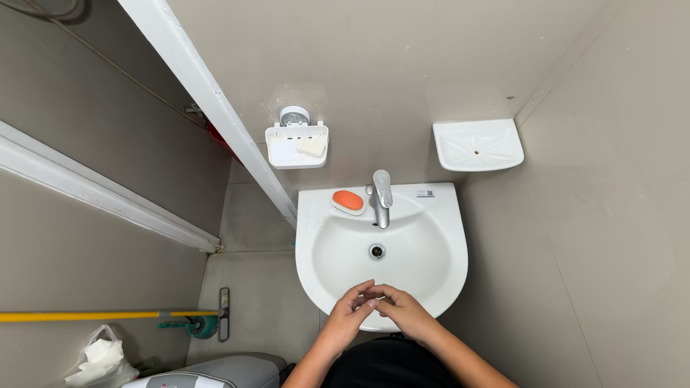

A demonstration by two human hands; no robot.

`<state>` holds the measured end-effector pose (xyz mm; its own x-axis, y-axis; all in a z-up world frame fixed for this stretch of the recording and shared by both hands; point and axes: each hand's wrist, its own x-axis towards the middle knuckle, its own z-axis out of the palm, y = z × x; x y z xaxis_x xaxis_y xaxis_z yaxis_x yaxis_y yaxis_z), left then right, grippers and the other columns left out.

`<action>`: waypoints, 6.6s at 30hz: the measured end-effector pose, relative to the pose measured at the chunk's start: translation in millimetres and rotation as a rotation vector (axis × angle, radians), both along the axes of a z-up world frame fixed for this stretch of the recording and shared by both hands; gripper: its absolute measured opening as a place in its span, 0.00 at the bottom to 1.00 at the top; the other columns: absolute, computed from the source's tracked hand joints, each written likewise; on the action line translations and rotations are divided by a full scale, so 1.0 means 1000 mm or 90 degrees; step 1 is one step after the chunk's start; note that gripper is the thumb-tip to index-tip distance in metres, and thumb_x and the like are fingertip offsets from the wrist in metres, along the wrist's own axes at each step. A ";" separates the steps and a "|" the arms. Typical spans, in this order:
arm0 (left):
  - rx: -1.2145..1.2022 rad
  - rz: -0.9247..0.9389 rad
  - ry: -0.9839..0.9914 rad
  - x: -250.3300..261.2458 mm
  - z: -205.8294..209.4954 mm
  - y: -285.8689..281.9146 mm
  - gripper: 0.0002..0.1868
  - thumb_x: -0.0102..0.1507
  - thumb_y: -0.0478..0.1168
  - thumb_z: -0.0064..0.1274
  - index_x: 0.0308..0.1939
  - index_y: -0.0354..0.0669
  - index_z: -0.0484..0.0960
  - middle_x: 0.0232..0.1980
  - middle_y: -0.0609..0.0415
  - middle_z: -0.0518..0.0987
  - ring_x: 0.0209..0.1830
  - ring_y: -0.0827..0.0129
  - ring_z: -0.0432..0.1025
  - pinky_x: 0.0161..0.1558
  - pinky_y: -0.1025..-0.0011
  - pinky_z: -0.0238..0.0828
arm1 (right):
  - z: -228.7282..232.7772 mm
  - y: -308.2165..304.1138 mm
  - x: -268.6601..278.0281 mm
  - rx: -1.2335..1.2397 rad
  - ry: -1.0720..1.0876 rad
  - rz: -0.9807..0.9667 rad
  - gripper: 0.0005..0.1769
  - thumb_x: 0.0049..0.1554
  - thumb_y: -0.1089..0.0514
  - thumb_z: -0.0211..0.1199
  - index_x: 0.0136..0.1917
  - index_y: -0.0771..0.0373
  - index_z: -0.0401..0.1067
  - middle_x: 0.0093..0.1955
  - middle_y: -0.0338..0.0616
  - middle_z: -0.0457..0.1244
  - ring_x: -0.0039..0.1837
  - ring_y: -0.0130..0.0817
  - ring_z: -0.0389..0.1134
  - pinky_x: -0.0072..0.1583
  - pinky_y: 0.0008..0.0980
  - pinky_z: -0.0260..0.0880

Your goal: The person turns on the faucet and wets an orange sponge. They scrub the sink basin, faucet, and surrounding surfaces with the sponge, rinsing it under the running water periodically.

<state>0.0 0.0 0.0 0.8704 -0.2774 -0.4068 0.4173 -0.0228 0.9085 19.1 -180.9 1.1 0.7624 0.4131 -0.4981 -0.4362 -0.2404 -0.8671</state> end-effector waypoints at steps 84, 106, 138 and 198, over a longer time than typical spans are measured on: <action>0.005 0.241 0.078 -0.022 -0.061 -0.030 0.27 0.67 0.41 0.50 0.71 0.42 0.70 0.69 0.49 0.75 0.66 0.69 0.71 0.66 0.70 0.64 | -0.121 0.006 0.088 -0.064 -0.058 0.024 0.14 0.62 0.51 0.62 0.43 0.65 0.72 0.36 0.40 0.62 0.36 0.26 0.61 0.39 0.27 0.64; 0.029 0.154 0.074 0.016 -0.056 0.082 0.28 0.68 0.46 0.49 0.71 0.42 0.69 0.72 0.49 0.73 0.71 0.62 0.68 0.69 0.64 0.61 | -0.116 0.115 0.231 -0.599 -0.583 0.096 0.46 0.51 0.56 0.71 0.76 0.64 0.53 0.76 0.57 0.49 0.77 0.56 0.47 0.71 0.50 0.51; -0.200 -0.043 0.101 0.200 -0.062 -0.023 0.25 0.70 0.45 0.40 0.70 0.40 0.64 0.63 0.52 0.78 0.58 0.66 0.75 0.55 0.68 0.71 | -0.153 0.026 0.061 -0.186 0.053 -0.364 0.31 0.58 0.54 0.62 0.73 0.61 0.64 0.56 0.43 0.66 0.53 0.29 0.67 0.53 0.31 0.72; -0.158 0.064 -0.002 0.208 -0.063 -0.023 0.22 0.70 0.42 0.48 0.66 0.37 0.76 0.59 0.50 0.82 0.54 0.72 0.76 0.53 0.75 0.72 | -0.185 -0.010 0.142 0.070 0.130 -0.455 0.23 0.66 0.51 0.49 0.73 0.56 0.62 0.60 0.39 0.65 0.54 0.26 0.68 0.53 0.33 0.71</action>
<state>208.1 -22.9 -63.0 0.8999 -0.2807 -0.3337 0.4029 0.2425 0.8825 161.0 -191.2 -184.0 0.7603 -0.0922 -0.6429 -0.6087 0.2444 -0.7548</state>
